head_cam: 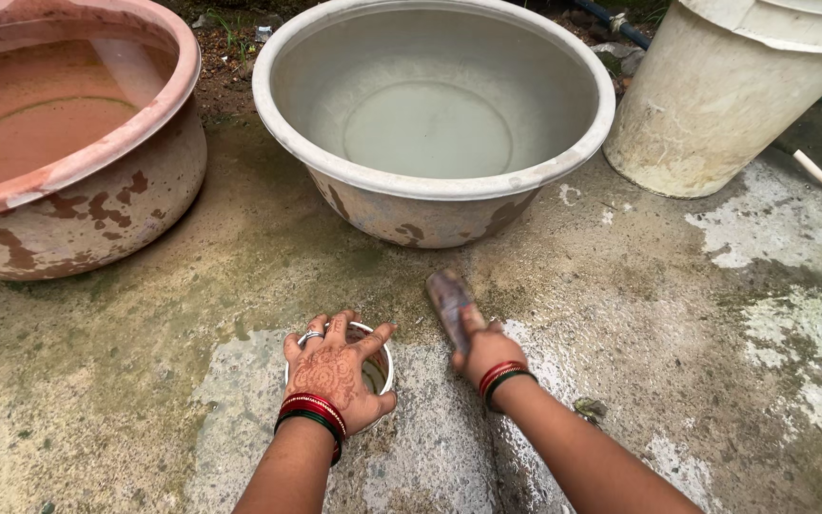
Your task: The person cleans a concrete floor by hand using a small brush and water from a large basin.
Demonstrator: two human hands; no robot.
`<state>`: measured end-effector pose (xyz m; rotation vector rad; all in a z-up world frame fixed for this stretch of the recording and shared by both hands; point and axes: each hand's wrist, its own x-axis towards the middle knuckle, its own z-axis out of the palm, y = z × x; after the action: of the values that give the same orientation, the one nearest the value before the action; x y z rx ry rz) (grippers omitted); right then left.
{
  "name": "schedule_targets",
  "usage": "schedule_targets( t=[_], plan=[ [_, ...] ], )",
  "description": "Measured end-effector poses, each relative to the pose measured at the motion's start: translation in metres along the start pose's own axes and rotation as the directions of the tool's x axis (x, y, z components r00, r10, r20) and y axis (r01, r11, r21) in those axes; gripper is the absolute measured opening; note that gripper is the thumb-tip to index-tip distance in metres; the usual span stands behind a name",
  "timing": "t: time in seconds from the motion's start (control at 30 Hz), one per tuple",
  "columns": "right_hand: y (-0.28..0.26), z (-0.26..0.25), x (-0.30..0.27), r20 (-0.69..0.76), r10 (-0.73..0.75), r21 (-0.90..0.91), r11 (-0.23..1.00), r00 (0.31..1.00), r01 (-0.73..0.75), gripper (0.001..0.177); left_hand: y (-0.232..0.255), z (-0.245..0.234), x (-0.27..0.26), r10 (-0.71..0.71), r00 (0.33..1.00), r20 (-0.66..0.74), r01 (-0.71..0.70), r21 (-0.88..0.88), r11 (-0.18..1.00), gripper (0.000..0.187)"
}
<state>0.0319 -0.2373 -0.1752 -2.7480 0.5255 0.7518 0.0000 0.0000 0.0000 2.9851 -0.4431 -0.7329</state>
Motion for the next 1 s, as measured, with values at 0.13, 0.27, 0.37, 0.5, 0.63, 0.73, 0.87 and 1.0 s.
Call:
schedule_targets(
  t=[0.13,0.27,0.37,0.5,0.63,0.73,0.87,1.0],
  plan=[
    [-0.023,-0.006,-0.060,0.023,-0.304,-0.300,0.906,0.952,0.297,0.082,-0.001,0.003,0.004,-0.001,1.000,-0.017,0.001,-0.001,1.000,0.090],
    [-0.029,-0.026,-0.050,-0.002,-0.164,-0.166,0.973,0.987,0.161,0.077,-0.001,0.005,0.003,0.000,1.000,-0.025,0.000,-0.005,1.000,0.089],
    [-0.033,-0.016,-0.034,-0.041,-0.077,-0.006,0.997,0.996,0.076,0.079,0.000,0.004,0.002,-0.003,1.000,-0.020,0.002,-0.016,1.000,0.089],
    [-0.053,0.005,-0.044,-0.078,-0.364,-0.128,0.927,0.928,0.353,0.086,-0.002,0.003,0.002,0.021,0.999,-0.037,-0.021,-0.013,1.000,0.092],
    [-0.063,-0.017,-0.054,0.056,-0.256,-0.212,0.941,0.965,0.262,0.087,-0.012,0.008,-0.003,0.016,0.999,-0.051,-0.018,-0.046,0.999,0.094],
    [-0.053,-0.024,-0.044,-0.007,-0.134,-0.119,0.984,0.991,0.133,0.085,-0.038,0.012,-0.014,-0.020,1.000,-0.001,0.020,-0.056,0.998,0.095],
    [-0.061,0.006,-0.017,-0.177,-0.183,-0.042,0.983,0.967,0.178,0.081,-0.092,0.028,-0.042,-0.145,0.989,-0.006,0.144,-0.066,0.987,0.090],
    [-0.081,0.013,-0.036,0.083,-0.316,-0.234,0.916,0.945,0.326,0.075,-0.140,0.045,-0.076,-0.336,0.941,0.041,0.337,-0.015,0.941,0.094]
  ],
)
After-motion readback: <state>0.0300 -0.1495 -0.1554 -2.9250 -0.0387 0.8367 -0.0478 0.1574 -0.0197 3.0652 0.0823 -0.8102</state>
